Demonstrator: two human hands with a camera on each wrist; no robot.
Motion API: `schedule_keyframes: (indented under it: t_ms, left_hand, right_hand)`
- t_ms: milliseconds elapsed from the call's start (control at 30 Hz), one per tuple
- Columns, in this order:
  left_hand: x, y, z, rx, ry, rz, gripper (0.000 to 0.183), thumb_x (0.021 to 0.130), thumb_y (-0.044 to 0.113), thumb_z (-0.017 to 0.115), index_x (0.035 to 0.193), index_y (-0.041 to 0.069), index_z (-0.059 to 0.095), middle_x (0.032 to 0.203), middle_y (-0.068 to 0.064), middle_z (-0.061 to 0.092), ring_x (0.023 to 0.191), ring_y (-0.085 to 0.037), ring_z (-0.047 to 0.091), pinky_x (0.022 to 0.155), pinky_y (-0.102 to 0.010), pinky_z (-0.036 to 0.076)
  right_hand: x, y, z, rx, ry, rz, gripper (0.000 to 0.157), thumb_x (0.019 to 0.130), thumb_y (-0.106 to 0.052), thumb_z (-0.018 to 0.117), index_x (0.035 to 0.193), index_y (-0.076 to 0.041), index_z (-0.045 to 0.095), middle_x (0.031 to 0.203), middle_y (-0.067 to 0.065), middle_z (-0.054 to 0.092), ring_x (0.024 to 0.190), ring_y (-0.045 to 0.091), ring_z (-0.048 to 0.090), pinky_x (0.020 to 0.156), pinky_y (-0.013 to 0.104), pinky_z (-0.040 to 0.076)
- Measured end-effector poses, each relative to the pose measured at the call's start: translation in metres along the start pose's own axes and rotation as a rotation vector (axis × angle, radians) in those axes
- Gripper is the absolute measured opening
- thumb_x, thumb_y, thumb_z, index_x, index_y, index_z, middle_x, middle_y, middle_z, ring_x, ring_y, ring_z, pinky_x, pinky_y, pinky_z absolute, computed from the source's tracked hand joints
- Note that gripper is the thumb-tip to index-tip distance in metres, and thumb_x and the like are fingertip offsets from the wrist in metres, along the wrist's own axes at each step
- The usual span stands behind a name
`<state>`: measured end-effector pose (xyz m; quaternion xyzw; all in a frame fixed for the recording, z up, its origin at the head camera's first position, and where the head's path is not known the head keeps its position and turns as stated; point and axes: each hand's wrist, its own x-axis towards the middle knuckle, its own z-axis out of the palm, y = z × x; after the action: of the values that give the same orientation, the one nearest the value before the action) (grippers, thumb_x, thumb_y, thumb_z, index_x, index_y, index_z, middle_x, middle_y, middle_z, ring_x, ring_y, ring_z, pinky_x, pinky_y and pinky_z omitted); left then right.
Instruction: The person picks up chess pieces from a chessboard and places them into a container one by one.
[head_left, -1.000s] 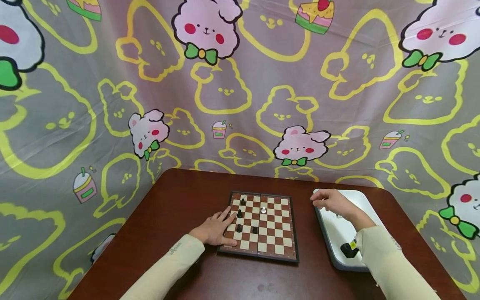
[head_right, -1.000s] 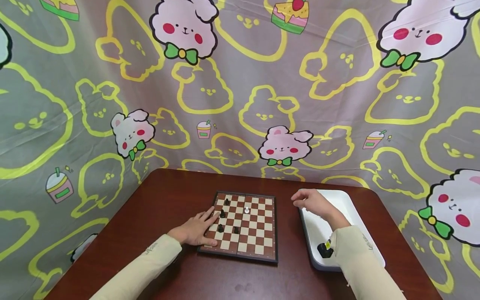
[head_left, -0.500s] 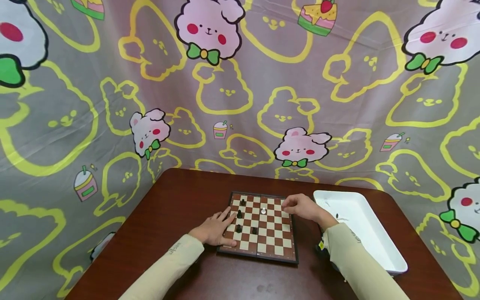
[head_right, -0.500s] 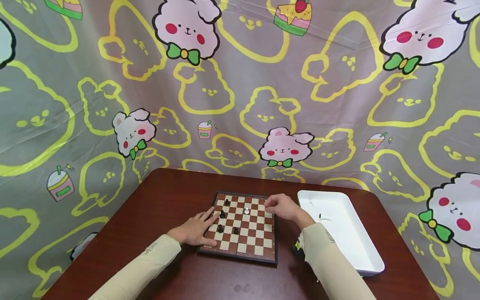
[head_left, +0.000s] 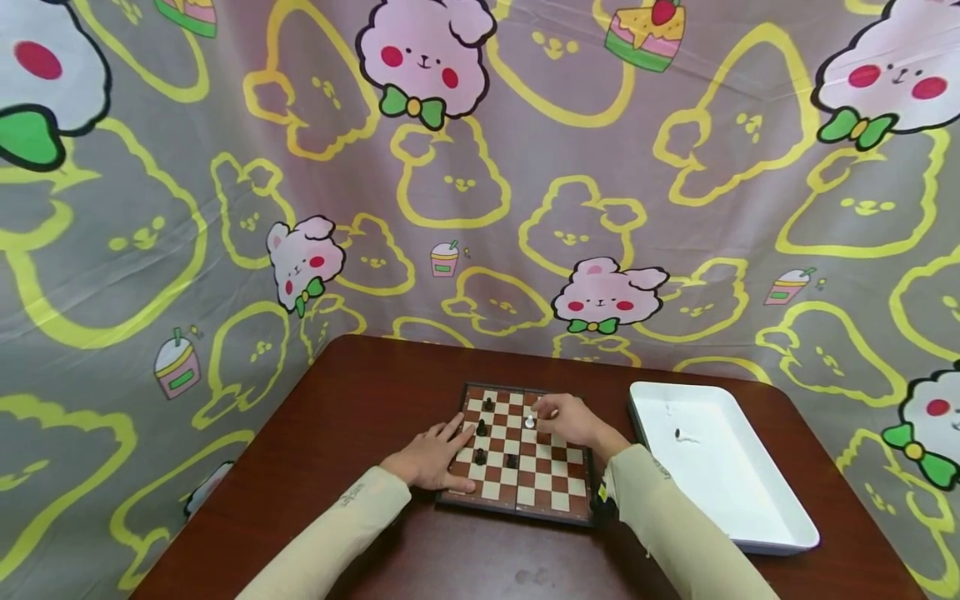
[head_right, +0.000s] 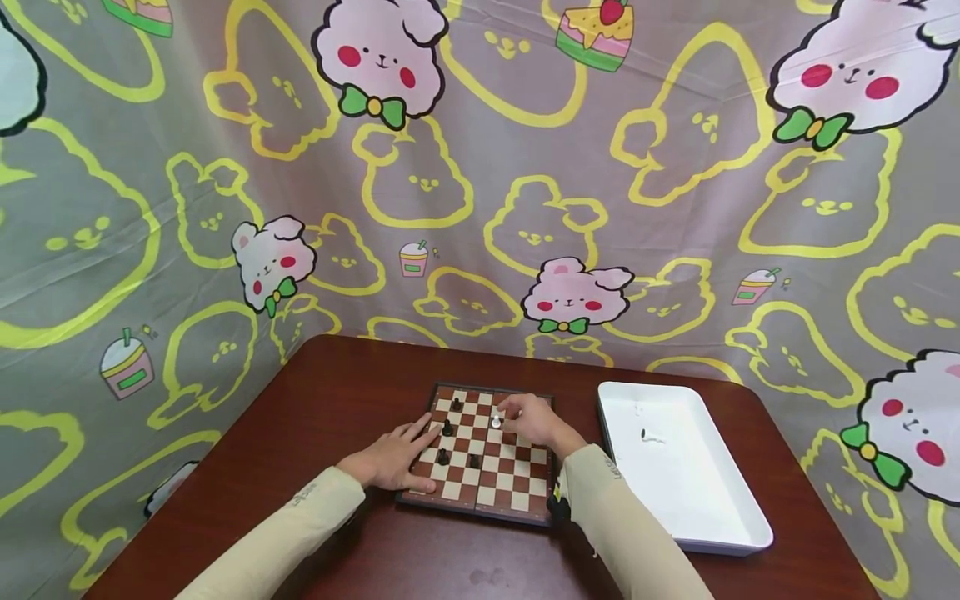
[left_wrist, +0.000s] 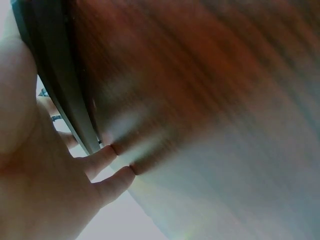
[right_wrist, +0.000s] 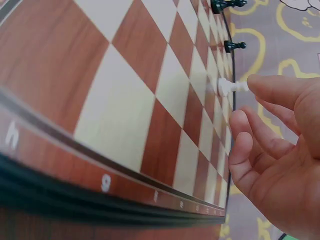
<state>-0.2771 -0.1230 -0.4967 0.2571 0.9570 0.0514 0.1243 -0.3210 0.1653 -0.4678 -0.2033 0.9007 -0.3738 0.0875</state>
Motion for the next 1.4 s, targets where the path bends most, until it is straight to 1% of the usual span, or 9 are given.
schedule_keyframes:
  t_ms: [200, 333, 600, 833, 1000, 1067, 1233, 1400]
  left_hand:
    - [0.002, 0.0, 0.001, -0.011, -0.008, 0.004, 0.1, 0.076, 0.075, 0.053, 0.154, 0.022, 0.016, 0.158, -0.009, 0.007, 0.137, -0.038, 0.023, 0.102, -0.054, 0.031]
    - [0.002, 0.002, 0.002, -0.011, -0.009, 0.01, 0.1, 0.077, 0.075, 0.053, 0.154, 0.022, 0.016, 0.158, -0.009, 0.006, 0.137, -0.038, 0.022, 0.102, -0.055, 0.03]
    - [0.0, 0.005, 0.005, -0.023, -0.007, 0.018, 0.099, 0.077, 0.073, 0.055, 0.153, 0.02, 0.019, 0.158, -0.01, 0.007, 0.137, -0.038, 0.024, 0.101, -0.055, 0.031]
    - [0.0, 0.003, 0.006, -0.018, -0.006, 0.024, 0.098, 0.079, 0.072, 0.054, 0.153, 0.02, 0.018, 0.158, -0.011, 0.007, 0.136, -0.039, 0.024, 0.101, -0.055, 0.031]
    - [0.001, 0.001, 0.007, -0.011, 0.003, 0.028, 0.098, 0.078, 0.073, 0.052, 0.153, 0.019, 0.019, 0.157, -0.011, 0.007, 0.136, -0.039, 0.024, 0.101, -0.055, 0.031]
    - [0.001, 0.0, 0.007, -0.009, 0.005, 0.026, 0.098, 0.078, 0.074, 0.052, 0.153, 0.019, 0.019, 0.157, -0.011, 0.007, 0.136, -0.039, 0.024, 0.101, -0.055, 0.031]
    - [0.001, -0.001, 0.005, -0.021, -0.004, 0.017, 0.099, 0.078, 0.073, 0.053, 0.153, 0.02, 0.018, 0.158, -0.011, 0.006, 0.137, -0.04, 0.023, 0.102, -0.055, 0.029]
    - [0.0, -0.001, 0.004, -0.025, -0.006, -0.003, 0.099, 0.077, 0.073, 0.054, 0.154, 0.021, 0.017, 0.158, -0.009, 0.006, 0.137, -0.038, 0.023, 0.103, -0.054, 0.029]
  right_hand:
    - [0.007, 0.003, 0.009, 0.021, 0.002, 0.065, 0.029, 0.089, -0.008, 0.065, 0.117, -0.006, 0.065, 0.099, 0.005, 0.063, 0.084, 0.018, 0.06, 0.067, 0.036, 0.049]
    - [0.008, 0.004, 0.012, 0.03, 0.01, 0.099, 0.025, 0.089, -0.009, 0.065, 0.114, -0.008, 0.067, 0.097, 0.003, 0.064, 0.083, 0.017, 0.06, 0.069, 0.037, 0.05]
    - [0.008, 0.007, 0.02, -0.006, 0.028, 0.089, 0.014, 0.09, -0.009, 0.064, 0.103, -0.009, 0.07, 0.088, 0.0, 0.064, 0.076, 0.013, 0.059, 0.064, 0.034, 0.049]
    - [0.003, 0.004, 0.02, -0.013, 0.004, 0.034, 0.008, 0.091, -0.009, 0.064, 0.095, -0.008, 0.069, 0.083, -0.001, 0.062, 0.071, 0.014, 0.056, 0.06, 0.032, 0.046]
    - [-0.004, 0.002, 0.008, 0.003, 0.021, -0.009, 0.011, 0.092, -0.009, 0.062, 0.098, -0.005, 0.07, 0.087, 0.0, 0.063, 0.075, 0.015, 0.058, 0.063, 0.033, 0.047]
    - [-0.009, -0.001, 0.0, 0.011, 0.029, -0.006, 0.011, 0.092, -0.009, 0.061, 0.098, -0.005, 0.07, 0.089, 0.0, 0.063, 0.078, 0.016, 0.058, 0.065, 0.034, 0.047]
    - [-0.022, -0.004, -0.025, 0.0, 0.05, 0.014, 0.011, 0.093, -0.011, 0.061, 0.099, -0.007, 0.069, 0.09, 0.0, 0.062, 0.081, 0.019, 0.057, 0.065, 0.033, 0.047]
    - [-0.037, -0.001, -0.054, 0.006, 0.076, 0.025, 0.012, 0.092, -0.013, 0.062, 0.1, -0.009, 0.07, 0.094, 0.002, 0.062, 0.085, 0.022, 0.056, 0.068, 0.036, 0.046]
